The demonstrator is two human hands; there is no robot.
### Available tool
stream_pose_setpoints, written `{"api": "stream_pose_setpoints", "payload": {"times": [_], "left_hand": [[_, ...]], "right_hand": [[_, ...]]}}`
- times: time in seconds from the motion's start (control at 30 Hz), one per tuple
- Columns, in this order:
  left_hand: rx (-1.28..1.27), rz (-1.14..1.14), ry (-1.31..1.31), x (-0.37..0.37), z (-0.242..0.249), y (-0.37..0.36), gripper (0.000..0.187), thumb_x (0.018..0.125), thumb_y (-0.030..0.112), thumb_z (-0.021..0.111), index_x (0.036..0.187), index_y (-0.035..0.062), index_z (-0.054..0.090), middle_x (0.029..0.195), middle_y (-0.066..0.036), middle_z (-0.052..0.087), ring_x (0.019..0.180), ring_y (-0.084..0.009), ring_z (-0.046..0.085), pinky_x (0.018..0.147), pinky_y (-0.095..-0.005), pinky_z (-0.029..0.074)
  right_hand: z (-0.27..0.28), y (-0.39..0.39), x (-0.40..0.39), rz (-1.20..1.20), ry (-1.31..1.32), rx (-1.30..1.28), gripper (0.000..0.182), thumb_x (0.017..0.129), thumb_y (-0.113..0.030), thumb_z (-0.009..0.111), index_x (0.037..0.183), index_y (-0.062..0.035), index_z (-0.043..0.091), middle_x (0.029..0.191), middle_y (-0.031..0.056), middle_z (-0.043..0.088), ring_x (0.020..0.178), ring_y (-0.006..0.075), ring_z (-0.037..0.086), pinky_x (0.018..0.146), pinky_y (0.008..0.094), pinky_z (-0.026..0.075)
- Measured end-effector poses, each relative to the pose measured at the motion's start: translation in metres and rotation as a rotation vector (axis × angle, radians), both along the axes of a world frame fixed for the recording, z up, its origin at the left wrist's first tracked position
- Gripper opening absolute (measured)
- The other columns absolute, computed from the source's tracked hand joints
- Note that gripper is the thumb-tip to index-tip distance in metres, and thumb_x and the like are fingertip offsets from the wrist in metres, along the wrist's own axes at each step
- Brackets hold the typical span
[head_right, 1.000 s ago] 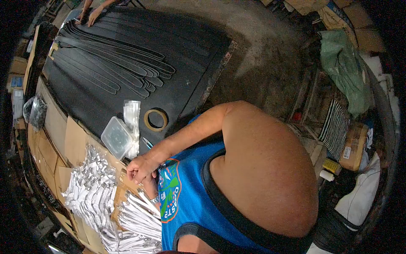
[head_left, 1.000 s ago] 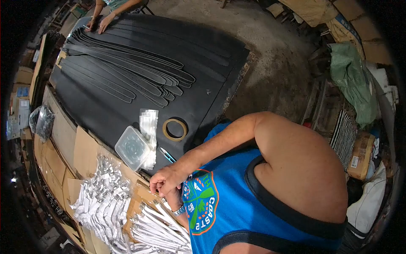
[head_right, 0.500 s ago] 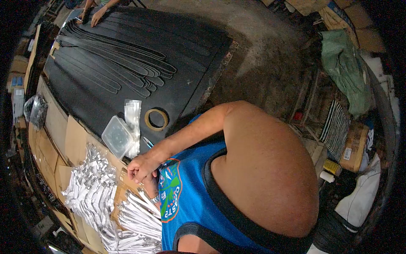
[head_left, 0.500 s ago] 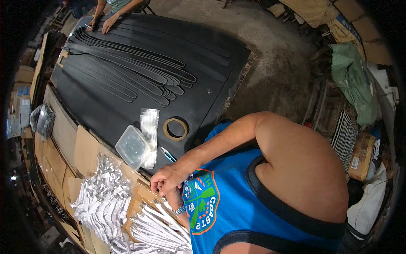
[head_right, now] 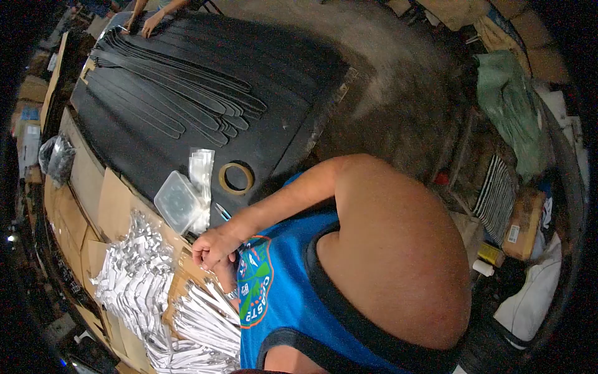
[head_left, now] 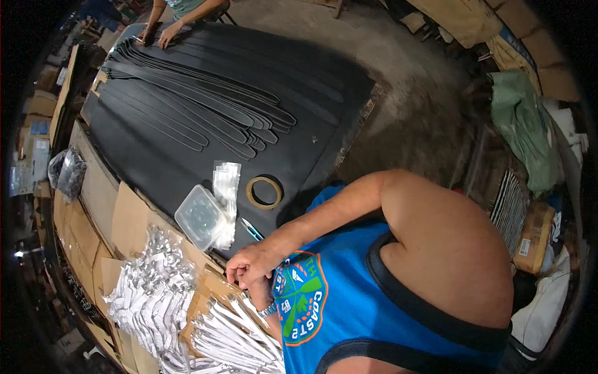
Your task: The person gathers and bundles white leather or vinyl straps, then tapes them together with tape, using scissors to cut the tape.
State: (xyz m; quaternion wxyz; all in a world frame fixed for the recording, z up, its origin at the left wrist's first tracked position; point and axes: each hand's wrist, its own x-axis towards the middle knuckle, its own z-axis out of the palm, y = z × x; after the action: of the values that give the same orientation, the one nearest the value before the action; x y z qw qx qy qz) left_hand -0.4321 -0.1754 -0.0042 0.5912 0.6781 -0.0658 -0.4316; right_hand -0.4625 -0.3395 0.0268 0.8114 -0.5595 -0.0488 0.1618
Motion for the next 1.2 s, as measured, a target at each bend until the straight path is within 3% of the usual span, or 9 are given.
{"api": "stream_pose_setpoints", "payload": {"times": [0.37, 0.63, 1.2], "left_hand": [[-0.017, -0.006, -0.015, 0.000, 0.002, -0.006, 0.037, 0.079, 0.026, 0.073, 0.104, 0.0028, 0.059, 0.096, -0.004, 0.063, 0.079, -0.0122, 0.060, 0.066, -0.0254, 0.049], [-0.014, -0.012, -0.025, -0.001, 0.003, -0.008, 0.037, 0.079, 0.027, 0.074, 0.103, 0.0029, 0.059, 0.096, -0.004, 0.063, 0.079, -0.0121, 0.060, 0.066, -0.0254, 0.049], [-0.043, 0.002, -0.044, 0.003, 0.005, -0.013, 0.038, 0.079, 0.029, 0.074, 0.102, 0.0030, 0.059, 0.095, -0.004, 0.063, 0.077, -0.0120, 0.059, 0.065, -0.0255, 0.049]], "right_hand": [[0.004, -0.005, -0.003, 0.020, 0.005, 0.026, 0.042, 0.084, -0.027, 0.068, 0.119, -0.0052, 0.058, 0.102, 0.0067, 0.062, 0.086, 0.0158, 0.062, 0.053, 0.0325, 0.056], [0.014, -0.011, -0.005, 0.072, 0.014, -0.033, 0.042, 0.088, -0.025, 0.062, 0.123, -0.0027, 0.055, 0.105, 0.0072, 0.063, 0.094, 0.0146, 0.061, 0.063, 0.0292, 0.055], [0.007, -0.010, -0.002, 0.105, 0.009, 0.005, 0.045, 0.091, -0.029, 0.061, 0.127, -0.0039, 0.053, 0.110, 0.0083, 0.061, 0.098, 0.0151, 0.059, 0.065, 0.0300, 0.055]]}}
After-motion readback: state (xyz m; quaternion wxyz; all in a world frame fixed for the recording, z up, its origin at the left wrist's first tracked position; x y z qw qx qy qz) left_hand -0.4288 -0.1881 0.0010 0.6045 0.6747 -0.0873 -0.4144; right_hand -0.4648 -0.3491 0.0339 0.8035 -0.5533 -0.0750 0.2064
